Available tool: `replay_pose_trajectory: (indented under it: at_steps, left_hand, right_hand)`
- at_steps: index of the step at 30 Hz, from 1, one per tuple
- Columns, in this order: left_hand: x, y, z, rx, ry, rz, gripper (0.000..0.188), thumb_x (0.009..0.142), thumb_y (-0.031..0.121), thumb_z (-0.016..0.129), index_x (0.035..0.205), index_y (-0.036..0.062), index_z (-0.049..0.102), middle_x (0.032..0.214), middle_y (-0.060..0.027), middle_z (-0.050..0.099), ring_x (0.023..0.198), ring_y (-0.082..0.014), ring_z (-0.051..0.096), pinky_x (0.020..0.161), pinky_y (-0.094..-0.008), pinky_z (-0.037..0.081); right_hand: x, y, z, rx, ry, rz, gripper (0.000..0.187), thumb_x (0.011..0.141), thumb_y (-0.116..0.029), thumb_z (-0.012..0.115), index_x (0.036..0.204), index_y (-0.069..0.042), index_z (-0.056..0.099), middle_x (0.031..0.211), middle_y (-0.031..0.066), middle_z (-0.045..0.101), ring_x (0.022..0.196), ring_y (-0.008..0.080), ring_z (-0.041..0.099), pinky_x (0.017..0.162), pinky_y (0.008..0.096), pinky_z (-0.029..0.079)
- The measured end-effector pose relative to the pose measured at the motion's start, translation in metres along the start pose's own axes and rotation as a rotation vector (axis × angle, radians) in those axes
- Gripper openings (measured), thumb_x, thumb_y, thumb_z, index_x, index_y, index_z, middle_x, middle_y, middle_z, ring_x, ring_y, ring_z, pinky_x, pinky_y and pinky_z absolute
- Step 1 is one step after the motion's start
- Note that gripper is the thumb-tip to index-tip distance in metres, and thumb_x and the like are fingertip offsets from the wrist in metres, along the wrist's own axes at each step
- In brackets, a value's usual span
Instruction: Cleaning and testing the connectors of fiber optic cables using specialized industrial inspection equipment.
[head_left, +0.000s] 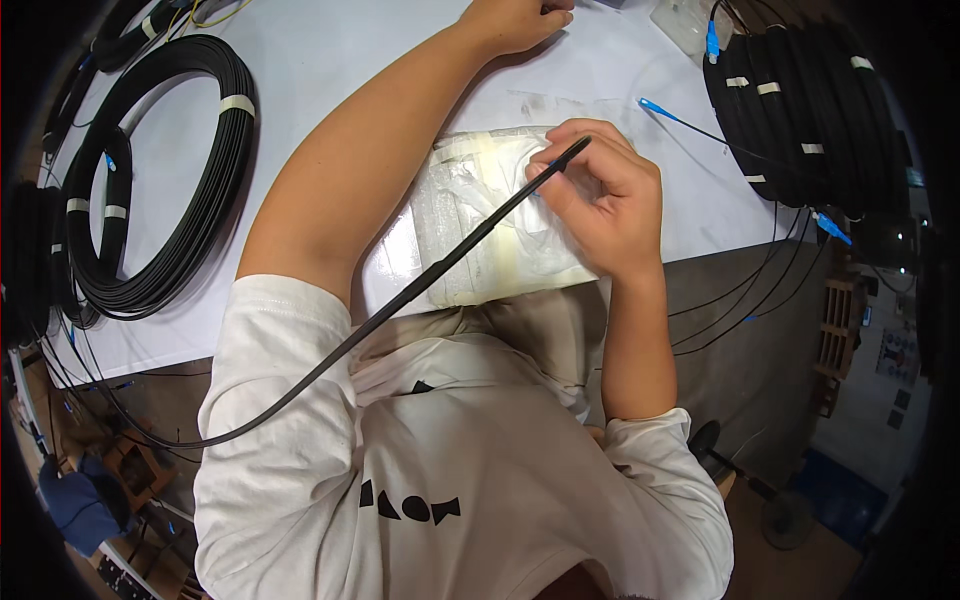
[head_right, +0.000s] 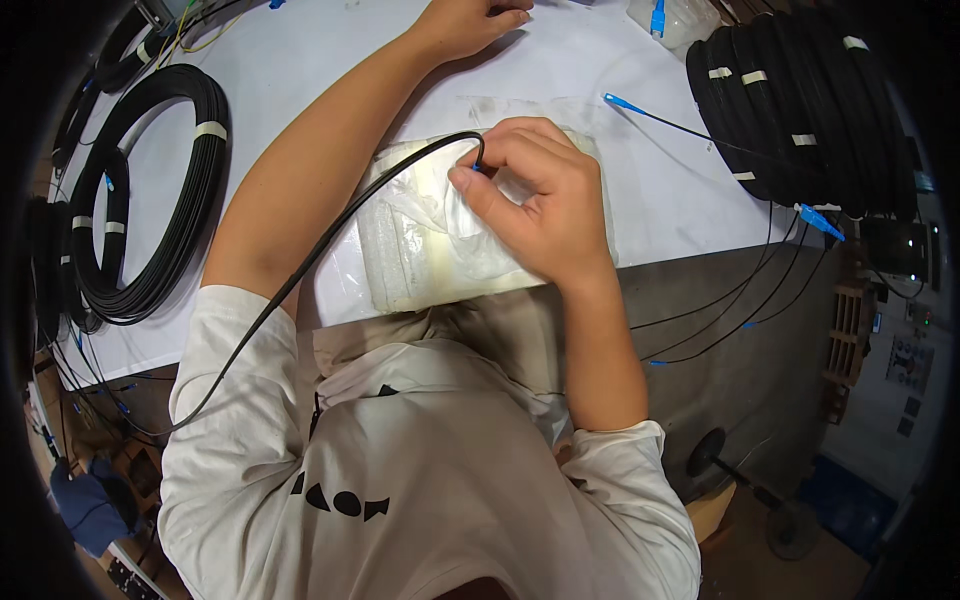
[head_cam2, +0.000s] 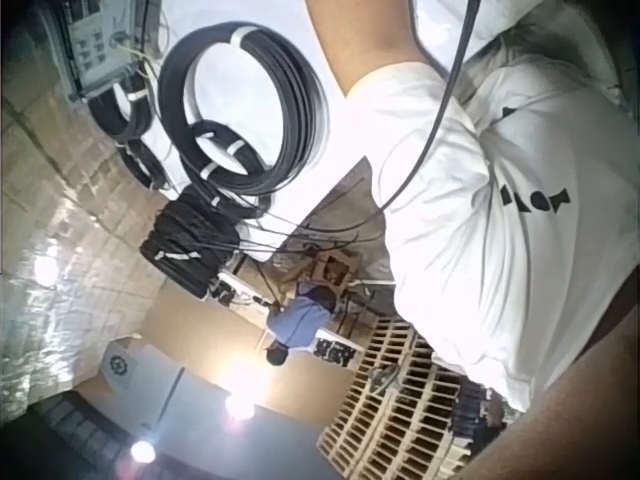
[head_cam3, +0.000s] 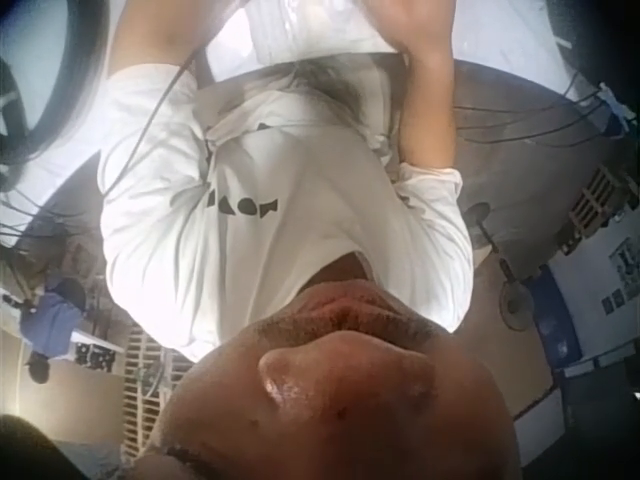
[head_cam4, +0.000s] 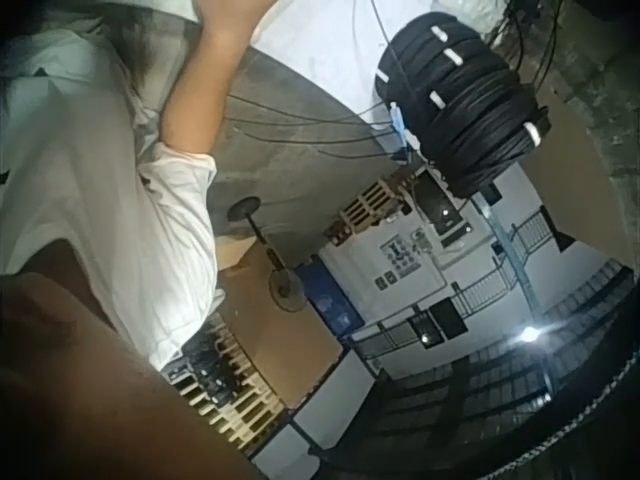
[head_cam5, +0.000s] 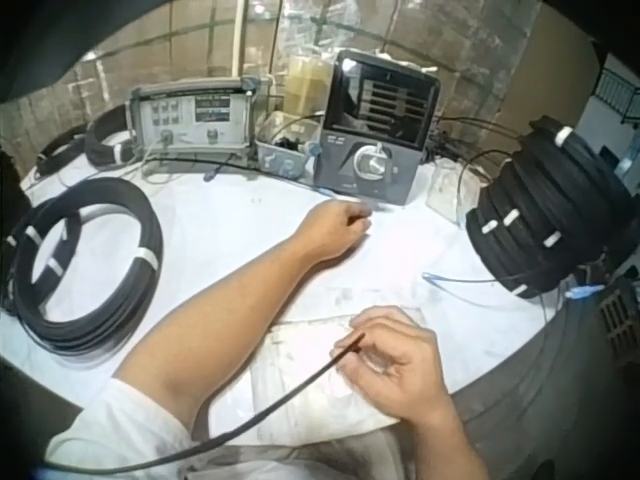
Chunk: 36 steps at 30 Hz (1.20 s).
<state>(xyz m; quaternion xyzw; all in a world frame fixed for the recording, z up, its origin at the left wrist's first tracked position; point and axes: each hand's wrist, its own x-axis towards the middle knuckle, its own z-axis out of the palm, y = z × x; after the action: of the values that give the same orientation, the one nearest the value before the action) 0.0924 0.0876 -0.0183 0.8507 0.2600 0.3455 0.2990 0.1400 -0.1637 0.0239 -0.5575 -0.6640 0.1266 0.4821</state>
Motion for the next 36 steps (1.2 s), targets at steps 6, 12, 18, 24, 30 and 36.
replay_pose_trajectory:
  at_steps: [6,12,18,24,30,36]
  left_hand:
    - [0.0003,0.0029,-0.0025,0.006,-0.021,-0.001,0.039,0.093,0.03,0.067,0.115,0.0,0.077,0.111,-0.0244,0.075,0.104,-0.0405,0.073,0.094,-0.0441,0.055]
    - [-0.0011,0.0049,-0.0033,0.038,-0.031,-0.015,0.037,0.093,0.029,0.067,0.114,-0.0001,0.077,0.11,-0.0239,0.076,0.102,-0.0397,0.073,0.093,-0.0441,0.055]
    - [-0.0005,0.0078,-0.0033,0.035,-0.026,-0.015,0.037,0.093,0.028,0.068,0.114,0.0001,0.077,0.109,-0.0239,0.076,0.101,-0.04,0.073,0.093,-0.0443,0.056]
    - [-0.001,0.0055,-0.0039,0.039,-0.032,-0.012,0.036,0.093,0.028,0.068,0.114,0.0003,0.077,0.108,-0.0246,0.076,0.101,-0.0405,0.073,0.092,-0.0449,0.056]
    - [-0.0008,0.0065,-0.0036,0.037,-0.018,0.026,0.036,0.092,0.028,0.067,0.113,0.0005,0.077,0.107,-0.0248,0.076,0.1,-0.0414,0.073,0.091,-0.0456,0.056]
    - [-0.0005,0.0042,-0.002,0.035,-0.018,0.022,0.036,0.092,0.029,0.067,0.111,0.0011,0.078,0.105,-0.0247,0.075,0.098,-0.0421,0.073,0.089,-0.0463,0.056]
  right_hand:
    - [0.0024,0.0028,0.001,-0.015,0.026,-0.029,0.012,0.081,-0.009,0.083,0.085,-0.001,0.075,0.086,0.0096,0.072,0.089,0.0251,0.069,0.079,0.0352,0.053]
    - [0.0022,0.0043,0.0021,0.036,0.048,-0.011,0.014,0.08,-0.008,0.083,0.085,0.001,0.073,0.084,0.0106,0.071,0.087,0.0254,0.067,0.079,0.0355,0.053]
    - [0.0005,0.0048,-0.0026,0.056,-0.017,-0.035,0.014,0.078,-0.007,0.084,0.084,0.001,0.074,0.085,0.0106,0.071,0.089,0.0251,0.067,0.081,0.0355,0.053]
    - [-0.0004,0.0053,-0.001,0.05,0.035,0.011,0.014,0.078,-0.007,0.084,0.085,0.001,0.075,0.085,0.0107,0.072,0.091,0.0254,0.068,0.082,0.0349,0.053]
    - [0.0008,0.0062,0.0,0.031,0.075,0.022,0.012,0.077,-0.004,0.083,0.085,0.001,0.075,0.086,0.0103,0.072,0.09,0.0253,0.068,0.082,0.0347,0.053]
    - [-0.0018,0.0027,0.0003,0.101,0.027,0.039,0.014,0.077,-0.005,0.085,0.088,0.001,0.078,0.087,0.0096,0.076,0.095,0.0258,0.069,0.085,0.0349,0.054]
